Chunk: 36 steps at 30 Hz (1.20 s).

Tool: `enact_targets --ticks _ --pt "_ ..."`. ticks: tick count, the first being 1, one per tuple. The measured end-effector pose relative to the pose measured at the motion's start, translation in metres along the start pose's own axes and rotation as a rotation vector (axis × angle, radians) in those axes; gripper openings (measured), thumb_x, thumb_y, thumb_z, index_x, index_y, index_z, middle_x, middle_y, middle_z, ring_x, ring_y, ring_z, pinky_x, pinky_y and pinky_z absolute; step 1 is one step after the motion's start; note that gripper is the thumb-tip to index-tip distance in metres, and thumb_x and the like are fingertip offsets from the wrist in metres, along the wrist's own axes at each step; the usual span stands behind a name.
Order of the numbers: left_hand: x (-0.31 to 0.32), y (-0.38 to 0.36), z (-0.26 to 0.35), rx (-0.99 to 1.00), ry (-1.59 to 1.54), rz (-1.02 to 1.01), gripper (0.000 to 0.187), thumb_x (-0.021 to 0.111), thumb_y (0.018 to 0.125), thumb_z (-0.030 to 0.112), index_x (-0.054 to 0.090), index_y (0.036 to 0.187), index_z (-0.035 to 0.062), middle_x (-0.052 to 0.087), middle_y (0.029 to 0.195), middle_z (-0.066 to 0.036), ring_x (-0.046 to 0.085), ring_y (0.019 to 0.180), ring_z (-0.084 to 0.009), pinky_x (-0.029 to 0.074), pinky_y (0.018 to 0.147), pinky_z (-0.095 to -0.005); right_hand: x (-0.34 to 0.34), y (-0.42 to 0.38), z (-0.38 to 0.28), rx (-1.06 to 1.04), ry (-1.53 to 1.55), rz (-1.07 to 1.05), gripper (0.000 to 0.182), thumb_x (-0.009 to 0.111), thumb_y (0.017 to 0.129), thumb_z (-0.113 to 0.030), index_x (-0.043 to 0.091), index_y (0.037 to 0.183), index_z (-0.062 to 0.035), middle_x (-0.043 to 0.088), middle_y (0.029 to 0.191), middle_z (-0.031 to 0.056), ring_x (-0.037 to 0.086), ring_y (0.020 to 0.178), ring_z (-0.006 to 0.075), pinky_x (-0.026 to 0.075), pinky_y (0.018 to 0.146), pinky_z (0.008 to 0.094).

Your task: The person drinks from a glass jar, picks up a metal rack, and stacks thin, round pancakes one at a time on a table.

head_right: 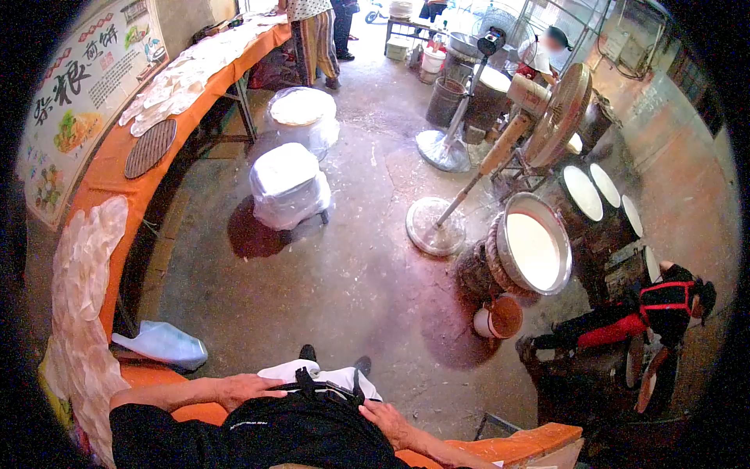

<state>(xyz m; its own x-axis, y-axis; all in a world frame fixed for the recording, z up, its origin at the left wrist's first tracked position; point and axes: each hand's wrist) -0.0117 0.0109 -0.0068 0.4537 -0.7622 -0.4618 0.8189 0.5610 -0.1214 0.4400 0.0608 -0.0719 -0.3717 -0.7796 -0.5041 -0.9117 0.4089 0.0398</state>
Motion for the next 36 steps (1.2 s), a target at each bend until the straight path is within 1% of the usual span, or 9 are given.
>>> enact_targets --ticks 8,14,17,20,23,26,29,32,36 --pt "0.001 0.000 0.001 0.004 0.000 -0.002 0.098 0.074 0.076 0.043 0.023 0.155 0.0175 0.026 0.154 -0.029 0.037 0.137 -0.0442 0.036 0.107 -0.0504 -0.002 0.001 -0.004 -0.019 -0.010 0.007 0.092 0.068 0.080 -0.045 0.027 0.152 -0.0065 0.034 0.149 0.0286 0.040 0.133 0.0445 0.034 0.102 0.0536" --pt "0.001 0.001 0.004 0.007 -0.006 0.009 0.099 0.075 0.075 0.042 0.023 0.155 0.0180 0.026 0.154 -0.029 0.037 0.137 -0.0446 0.035 0.108 -0.0508 -0.008 0.007 -0.014 -0.017 -0.056 -0.011 0.091 0.067 0.079 -0.044 0.027 0.149 -0.0020 0.039 0.143 0.0298 0.043 0.126 0.0469 0.035 0.102 0.0539" --pt "0.000 0.002 0.007 -0.002 -0.007 0.006 0.105 0.078 0.070 0.038 0.020 0.156 0.0233 0.025 0.154 -0.028 0.040 0.133 -0.0452 0.035 0.107 -0.0522 -0.006 0.005 -0.013 -0.004 -0.071 -0.012 0.092 0.067 0.077 -0.044 0.029 0.148 -0.0014 0.040 0.142 0.0299 0.044 0.126 0.0465 0.035 0.102 0.0538" --pt "0.000 0.001 0.008 -0.018 0.003 -0.001 0.106 0.079 0.069 0.037 0.020 0.156 0.0237 0.025 0.155 -0.027 0.040 0.134 -0.0448 0.035 0.108 -0.0521 -0.006 0.005 -0.014 0.015 -0.067 -0.017 0.091 0.067 0.076 -0.044 0.031 0.147 -0.0007 0.040 0.142 0.0300 0.044 0.126 0.0459 0.035 0.102 0.0536" --pt "0.001 0.001 0.007 -0.010 0.015 -0.003 0.103 0.078 0.072 0.041 0.022 0.156 0.0181 0.026 0.154 -0.029 0.036 0.138 -0.0444 0.034 0.108 -0.0510 -0.008 0.007 -0.018 -0.007 -0.065 0.011 0.090 0.067 0.076 -0.044 0.032 0.146 -0.0001 0.042 0.140 0.0299 0.045 0.126 0.0456 0.036 0.102 0.0532" --pt "0.001 0.001 0.006 -0.008 0.006 -0.008 0.104 0.078 0.072 0.042 0.022 0.156 0.0185 0.026 0.154 -0.029 0.036 0.138 -0.0445 0.034 0.108 -0.0508 -0.007 0.005 -0.016 0.018 -0.113 -0.023 0.089 0.067 0.077 -0.044 0.032 0.147 -0.0004 0.043 0.139 0.0296 0.045 0.125 0.0456 0.037 0.102 0.0532" --pt "0.000 0.002 0.009 -0.015 0.005 -0.013 0.104 0.078 0.072 0.042 0.022 0.156 0.0188 0.026 0.154 -0.029 0.036 0.137 -0.0447 0.034 0.108 -0.0506 0.000 -0.001 -0.005 0.047 -0.070 -0.056 0.098 0.072 0.073 -0.043 0.028 0.152 -0.0051 0.032 0.151 0.0282 0.038 0.135 0.0431 0.033 0.105 0.0517" --pt "0.001 0.001 0.007 -0.015 0.000 -0.012 0.104 0.077 0.072 0.042 0.022 0.156 0.0191 0.026 0.154 -0.029 0.036 0.137 -0.0446 0.034 0.108 -0.0505 -0.009 0.008 -0.020 0.009 -0.089 0.001 0.086 0.067 0.078 -0.041 0.033 0.147 -0.0020 0.044 0.139 0.0292 0.046 0.124 0.0455 0.038 0.101 0.0533" --pt "0.000 0.002 0.008 -0.021 0.007 -0.019 0.104 0.077 0.072 0.042 0.022 0.156 0.0189 0.026 0.154 -0.029 0.036 0.137 -0.0447 0.034 0.109 -0.0503 -0.011 0.009 -0.022 0.019 -0.089 -0.008 0.086 0.068 0.078 -0.041 0.033 0.147 -0.0021 0.043 0.140 0.0294 0.046 0.125 0.0453 0.037 0.101 0.0531"
Point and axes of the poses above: each hand's wrist, its own y-axis towards the middle knuckle, its own x-axis out of the palm, z = x × y
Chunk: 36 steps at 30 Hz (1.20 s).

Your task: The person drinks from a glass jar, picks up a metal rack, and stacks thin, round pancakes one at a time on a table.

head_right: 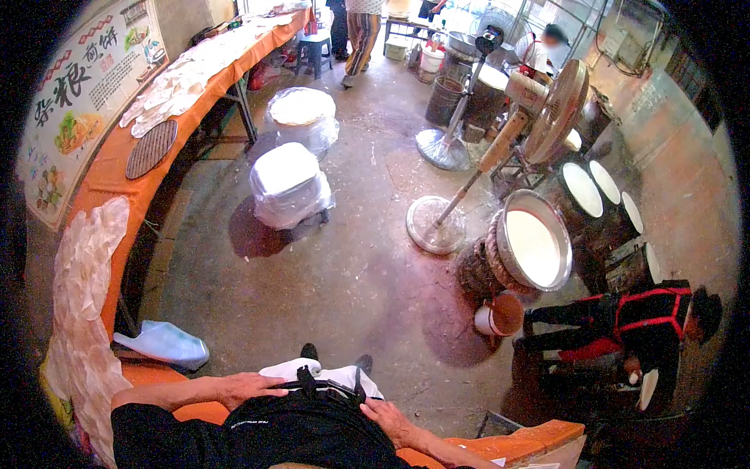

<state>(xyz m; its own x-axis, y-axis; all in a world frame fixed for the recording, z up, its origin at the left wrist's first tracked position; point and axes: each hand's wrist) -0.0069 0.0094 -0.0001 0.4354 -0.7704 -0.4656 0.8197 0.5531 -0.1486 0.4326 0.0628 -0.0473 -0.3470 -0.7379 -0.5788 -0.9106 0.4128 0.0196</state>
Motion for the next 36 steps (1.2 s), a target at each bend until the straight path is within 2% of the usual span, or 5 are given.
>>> enact_targets --ticks 23,26,29,32,36 --pt "0.003 -0.001 -0.002 0.003 0.020 0.017 0.104 0.078 0.071 0.045 0.022 0.155 0.0192 0.026 0.154 -0.028 0.036 0.138 -0.0437 0.035 0.107 -0.0519 0.001 -0.003 0.003 -0.030 0.016 0.014 0.088 0.067 0.078 -0.042 0.031 0.148 -0.0023 0.042 0.141 0.0292 0.045 0.125 0.0456 0.036 0.101 0.0536" --pt "0.002 0.000 -0.001 0.029 0.019 0.029 0.106 0.078 0.069 0.036 0.020 0.156 0.0217 0.025 0.154 -0.029 0.039 0.134 -0.0454 0.036 0.106 -0.0504 0.004 -0.004 0.006 -0.034 0.009 0.019 0.089 0.067 0.078 -0.042 0.030 0.149 -0.0024 0.041 0.141 0.0289 0.045 0.124 0.0459 0.036 0.101 0.0536" --pt "0.004 0.000 -0.005 0.020 0.009 0.011 0.108 0.080 0.067 0.035 0.020 0.156 0.0213 0.026 0.153 -0.029 0.038 0.135 -0.0451 0.036 0.106 -0.0503 0.004 -0.004 0.008 -0.053 0.022 0.011 0.089 0.067 0.078 -0.041 0.029 0.149 -0.0023 0.041 0.141 0.0290 0.045 0.125 0.0463 0.037 0.100 0.0544" --pt "0.002 0.001 0.002 0.038 -0.011 0.042 0.110 0.081 0.066 0.035 0.020 0.156 0.0212 0.027 0.153 -0.028 0.037 0.136 -0.0450 0.036 0.106 -0.0500 0.009 -0.010 0.014 -0.044 0.074 0.010 0.092 0.069 0.077 -0.043 0.030 0.150 -0.0038 0.036 0.147 0.0295 0.041 0.132 0.0455 0.034 0.103 0.0526" --pt "0.003 0.000 0.004 0.037 0.011 0.047 0.113 0.081 0.064 0.034 0.018 0.157 0.0212 0.027 0.154 -0.027 0.037 0.136 -0.0452 0.036 0.106 -0.0500 0.010 -0.011 0.015 -0.074 0.066 0.026 0.091 0.069 0.078 -0.040 0.027 0.151 -0.0041 0.037 0.146 0.0293 0.043 0.130 0.0456 0.035 0.102 0.0536"
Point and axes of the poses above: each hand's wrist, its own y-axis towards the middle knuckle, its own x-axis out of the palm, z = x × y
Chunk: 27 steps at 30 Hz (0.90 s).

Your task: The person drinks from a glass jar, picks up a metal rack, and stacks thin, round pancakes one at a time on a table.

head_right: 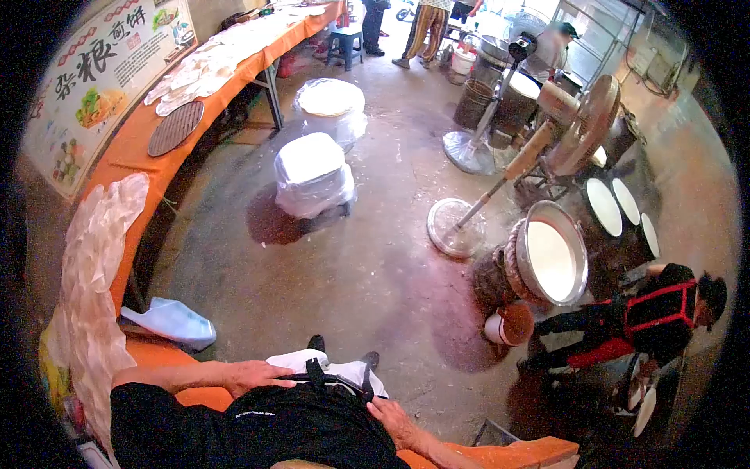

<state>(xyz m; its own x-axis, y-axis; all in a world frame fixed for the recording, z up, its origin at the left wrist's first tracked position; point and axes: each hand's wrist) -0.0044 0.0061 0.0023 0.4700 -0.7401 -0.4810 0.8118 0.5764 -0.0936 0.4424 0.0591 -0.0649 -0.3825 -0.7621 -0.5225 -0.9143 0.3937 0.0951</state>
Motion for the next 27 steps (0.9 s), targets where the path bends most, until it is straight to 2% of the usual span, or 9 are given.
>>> enact_targets --ticks 6,9,12,21,27 --pt "0.0014 -0.0008 0.0010 -0.030 -0.011 -0.011 0.113 0.081 0.064 0.035 0.018 0.157 0.0211 0.027 0.154 -0.027 0.037 0.136 -0.0455 0.035 0.107 -0.0507 -0.0030 0.0016 -0.0039 0.009 -0.020 -0.006 0.091 0.069 0.078 -0.039 0.026 0.151 -0.0047 0.039 0.145 0.0284 0.043 0.129 0.0454 0.035 0.102 0.0544" --pt "0.0024 0.0000 -0.0029 -0.006 0.013 -0.024 0.111 0.081 0.065 0.038 0.021 0.156 0.0163 0.023 0.156 -0.027 0.038 0.136 -0.0446 0.036 0.107 -0.0499 0.0019 -0.0036 -0.0020 0.024 -0.028 -0.002 0.090 0.068 0.077 -0.038 0.028 0.151 -0.0039 0.040 0.144 0.0276 0.043 0.129 0.0448 0.035 0.102 0.0541" --pt "0.0010 0.0004 -0.0009 -0.024 -0.005 -0.019 0.109 0.079 0.067 0.038 0.018 0.157 0.0220 0.028 0.153 -0.027 0.038 0.135 -0.0459 0.035 0.107 -0.0514 0.0038 -0.0034 0.0015 0.026 -0.026 0.004 0.089 0.068 0.078 -0.038 0.030 0.150 -0.0026 0.040 0.144 0.0275 0.043 0.129 0.0440 0.035 0.103 0.0536" --pt "0.0025 -0.0009 -0.0009 -0.008 0.009 -0.002 0.103 0.076 0.072 0.039 0.019 0.156 0.0215 0.029 0.152 -0.028 0.042 0.131 -0.0466 0.038 0.103 -0.0506 0.0042 -0.0023 -0.0017 0.032 -0.001 0.002 0.088 0.065 0.081 -0.043 0.029 0.150 -0.0021 0.037 0.147 0.0293 0.041 0.131 0.0444 0.032 0.104 0.0523" --pt "0.0001 0.0001 0.0027 -0.004 0.005 0.003 0.102 0.076 0.073 0.039 0.020 0.156 0.0218 0.029 0.152 -0.028 0.039 0.134 -0.0456 0.038 0.104 -0.0498 0.0037 -0.0020 -0.0024 0.033 -0.022 0.003 0.088 0.064 0.081 -0.045 0.030 0.150 -0.0027 0.037 0.146 0.0294 0.042 0.131 0.0444 0.033 0.103 0.0521"
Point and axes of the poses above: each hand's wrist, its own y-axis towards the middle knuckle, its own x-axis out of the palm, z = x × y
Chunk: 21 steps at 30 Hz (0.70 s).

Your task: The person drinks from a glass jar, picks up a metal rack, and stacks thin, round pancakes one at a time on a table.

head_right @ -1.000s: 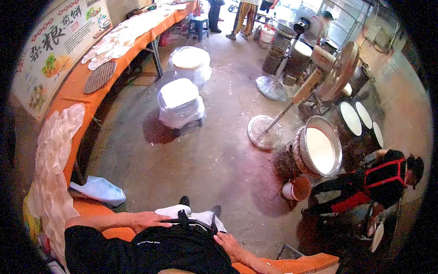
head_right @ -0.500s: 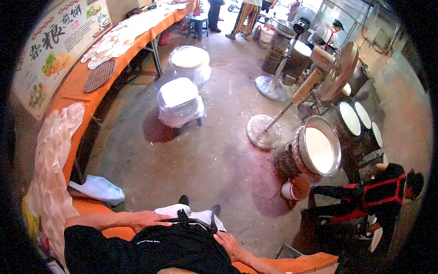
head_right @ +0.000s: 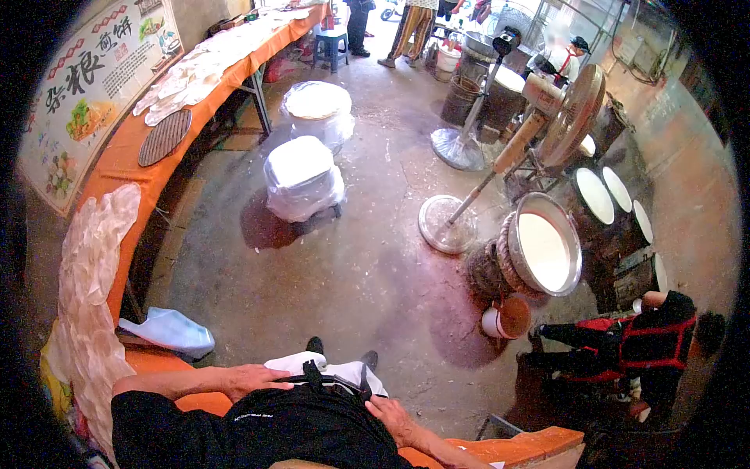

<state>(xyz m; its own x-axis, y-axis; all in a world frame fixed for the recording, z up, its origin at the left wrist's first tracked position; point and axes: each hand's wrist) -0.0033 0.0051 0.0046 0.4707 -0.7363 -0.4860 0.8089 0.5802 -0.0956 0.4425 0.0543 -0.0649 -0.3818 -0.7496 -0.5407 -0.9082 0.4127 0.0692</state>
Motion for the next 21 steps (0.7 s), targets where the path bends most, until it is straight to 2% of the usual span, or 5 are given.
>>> enact_targets --ticks 14,21 --pt "0.0008 0.0019 -0.0009 -0.008 -0.016 -0.005 0.105 0.078 0.071 0.038 0.020 0.156 0.0222 0.027 0.153 -0.027 0.037 0.137 -0.0442 0.036 0.105 -0.0492 -0.0006 -0.0001 0.0026 0.010 0.002 -0.003 0.086 0.066 0.080 -0.041 0.032 0.149 -0.0030 0.038 0.146 0.0290 0.042 0.131 0.0449 0.034 0.103 0.0526" --pt "-0.0001 0.0020 -0.0017 -0.008 -0.003 -0.007 0.109 0.080 0.067 0.040 0.019 0.156 0.0217 0.029 0.152 -0.028 0.038 0.136 -0.0446 0.037 0.105 -0.0495 -0.0038 0.0000 0.0020 0.031 -0.004 -0.034 0.090 0.068 0.077 -0.043 0.032 0.149 -0.0028 0.037 0.146 0.0287 0.040 0.133 0.0440 0.033 0.103 0.0519"
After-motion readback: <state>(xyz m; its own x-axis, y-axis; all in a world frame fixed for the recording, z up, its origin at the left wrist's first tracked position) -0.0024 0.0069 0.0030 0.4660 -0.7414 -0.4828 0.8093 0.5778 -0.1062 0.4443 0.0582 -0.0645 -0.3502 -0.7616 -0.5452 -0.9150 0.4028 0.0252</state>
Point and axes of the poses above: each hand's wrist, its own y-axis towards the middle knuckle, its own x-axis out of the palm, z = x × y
